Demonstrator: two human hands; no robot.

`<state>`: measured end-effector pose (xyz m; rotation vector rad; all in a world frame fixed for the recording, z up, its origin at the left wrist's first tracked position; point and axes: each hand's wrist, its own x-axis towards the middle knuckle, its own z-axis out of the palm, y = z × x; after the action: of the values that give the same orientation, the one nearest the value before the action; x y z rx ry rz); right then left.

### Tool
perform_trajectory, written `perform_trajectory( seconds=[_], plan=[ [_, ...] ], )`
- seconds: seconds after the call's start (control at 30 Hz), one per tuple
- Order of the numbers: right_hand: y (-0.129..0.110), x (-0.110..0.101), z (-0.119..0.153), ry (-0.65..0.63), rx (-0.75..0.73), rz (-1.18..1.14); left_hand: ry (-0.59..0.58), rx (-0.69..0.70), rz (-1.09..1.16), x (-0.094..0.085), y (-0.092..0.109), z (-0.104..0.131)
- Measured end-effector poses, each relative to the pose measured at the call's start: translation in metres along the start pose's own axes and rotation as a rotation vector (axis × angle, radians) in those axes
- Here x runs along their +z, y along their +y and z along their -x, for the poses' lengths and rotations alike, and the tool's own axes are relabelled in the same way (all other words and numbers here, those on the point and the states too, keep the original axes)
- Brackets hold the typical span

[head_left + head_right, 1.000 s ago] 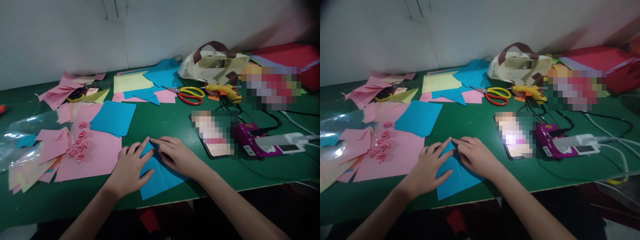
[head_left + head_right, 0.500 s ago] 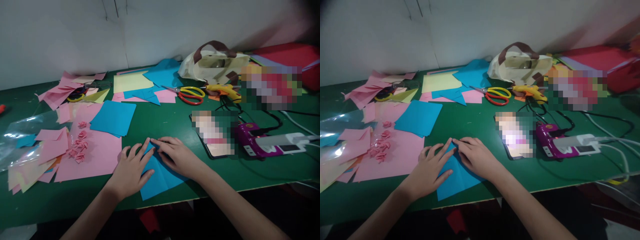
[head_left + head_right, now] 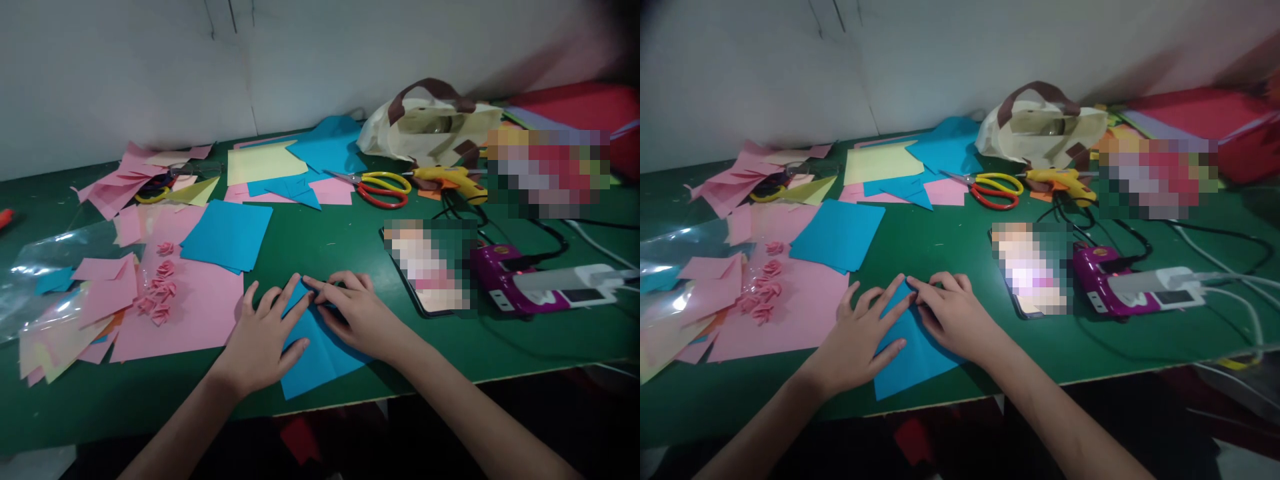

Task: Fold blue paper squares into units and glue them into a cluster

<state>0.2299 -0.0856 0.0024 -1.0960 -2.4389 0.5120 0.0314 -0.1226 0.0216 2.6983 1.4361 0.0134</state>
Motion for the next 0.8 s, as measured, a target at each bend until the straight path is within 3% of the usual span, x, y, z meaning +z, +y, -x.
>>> perform_trajectory(
  seconds=[0.43, 0.6, 0.8],
  plan=[
    [0.009, -0.015, 0.032, 0.188, 0.106, -0.021, -0.027, -0.031, -0.005, 0.002, 0.001, 0.000],
    [0.011, -0.018, 0.033, 0.300, 0.042, 0.034, -0.045, -0.019, -0.007, 0.003, 0.000, 0.000],
    [0.011, -0.014, 0.024, 0.160, 0.030, 0.016, -0.103, 0.030, 0.008, -0.003, -0.006, 0.002]
  ],
)
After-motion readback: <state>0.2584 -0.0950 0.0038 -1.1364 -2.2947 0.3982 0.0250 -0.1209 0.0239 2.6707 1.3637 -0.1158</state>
